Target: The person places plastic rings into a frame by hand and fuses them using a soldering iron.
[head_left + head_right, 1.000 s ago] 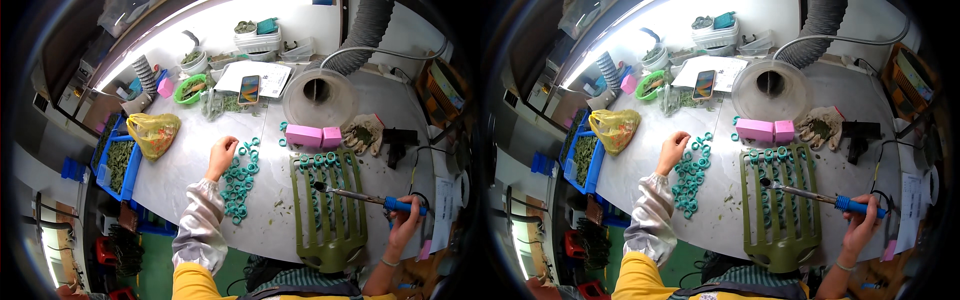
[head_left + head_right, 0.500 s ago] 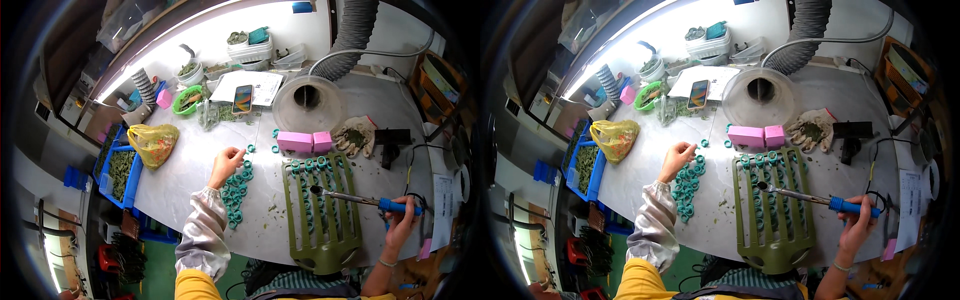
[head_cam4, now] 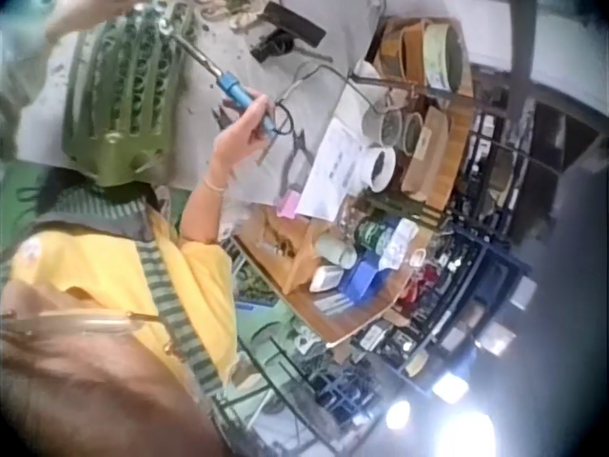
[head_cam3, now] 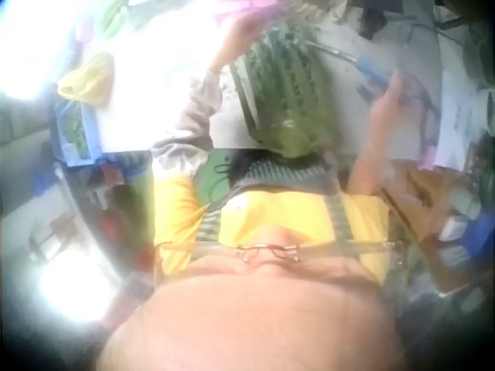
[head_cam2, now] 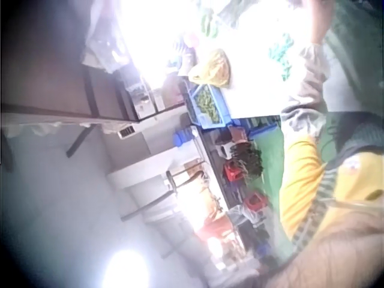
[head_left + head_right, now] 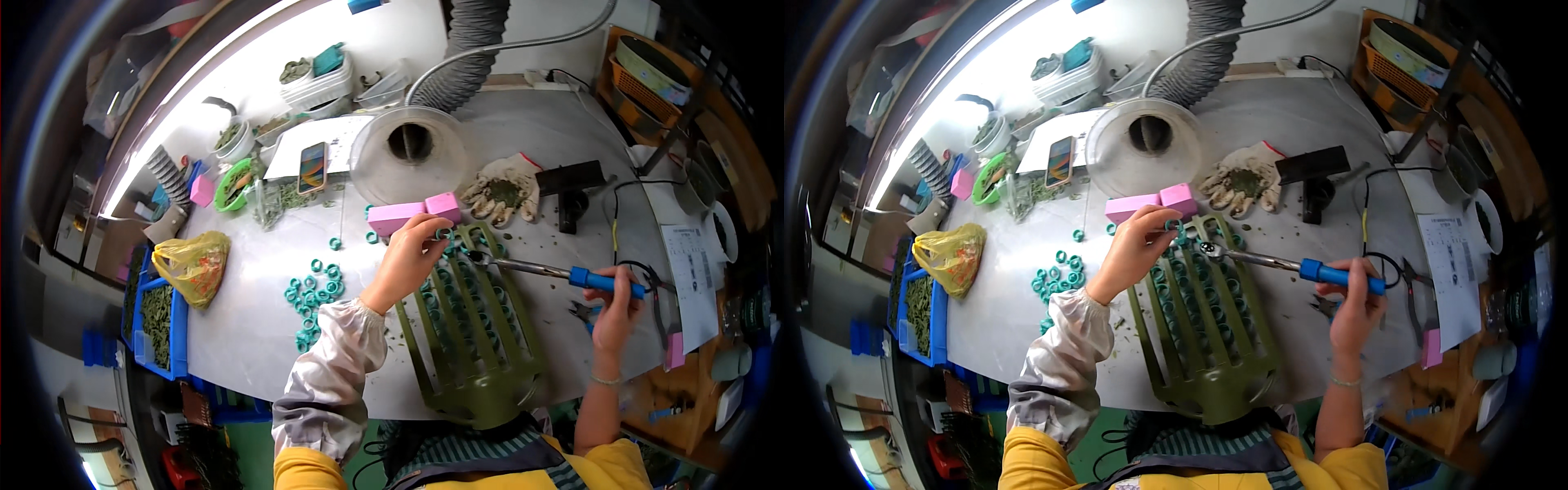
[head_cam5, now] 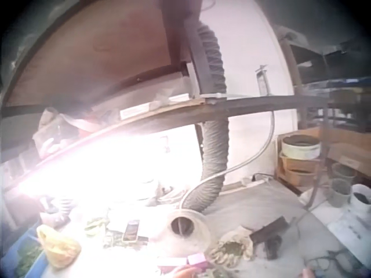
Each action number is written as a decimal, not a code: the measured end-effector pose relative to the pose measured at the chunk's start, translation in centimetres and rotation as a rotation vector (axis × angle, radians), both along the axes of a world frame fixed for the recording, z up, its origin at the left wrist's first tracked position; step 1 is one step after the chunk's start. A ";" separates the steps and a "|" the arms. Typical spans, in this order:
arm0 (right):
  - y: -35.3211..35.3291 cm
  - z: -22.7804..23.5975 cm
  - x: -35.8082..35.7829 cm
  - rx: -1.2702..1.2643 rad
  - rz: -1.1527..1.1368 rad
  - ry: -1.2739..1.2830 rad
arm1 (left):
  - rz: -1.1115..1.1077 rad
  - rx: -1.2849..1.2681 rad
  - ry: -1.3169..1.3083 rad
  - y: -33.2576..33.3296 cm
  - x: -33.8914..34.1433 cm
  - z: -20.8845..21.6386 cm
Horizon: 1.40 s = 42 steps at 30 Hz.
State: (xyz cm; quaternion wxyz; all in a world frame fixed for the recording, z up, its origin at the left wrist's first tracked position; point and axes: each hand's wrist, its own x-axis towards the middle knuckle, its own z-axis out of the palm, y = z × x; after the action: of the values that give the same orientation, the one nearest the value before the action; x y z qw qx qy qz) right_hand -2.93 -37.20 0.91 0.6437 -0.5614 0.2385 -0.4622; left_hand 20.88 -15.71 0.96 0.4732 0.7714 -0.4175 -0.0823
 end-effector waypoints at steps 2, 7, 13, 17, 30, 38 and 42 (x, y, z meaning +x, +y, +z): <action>-0.1 -0.2 0.3 -0.032 0.025 0.022 | 0.027 0.065 -0.215 -1.3 0.0 -0.9; -0.5 -1.4 0.8 0.018 0.010 0.021 | 0.038 0.108 -0.336 -3.5 -0.2 -2.4; -0.3 -1.9 2.0 0.003 0.053 0.019 | 0.037 0.105 -0.322 -4.3 -0.2 -3.0; -0.1 -1.4 1.3 -0.033 0.035 -0.001 | 0.050 0.104 -0.354 -3.4 0.2 -3.3; 0.3 0.5 0.0 0.022 0.014 -0.018 | 0.787 0.577 -0.314 13.3 12.7 -8.1; 1.8 0.7 0.3 0.041 0.108 0.009 | 0.574 0.340 0.114 14.1 8.5 -5.0; 3.0 0.2 1.0 0.028 0.165 -0.007 | 0.451 0.108 0.381 12.7 2.6 -2.4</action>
State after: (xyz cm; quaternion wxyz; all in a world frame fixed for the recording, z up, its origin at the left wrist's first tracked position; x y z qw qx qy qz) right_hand -1.90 -34.23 1.07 0.6881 -0.5688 0.1955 -0.4059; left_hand 23.49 -3.04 -1.43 0.5076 0.8394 -0.1343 -0.1403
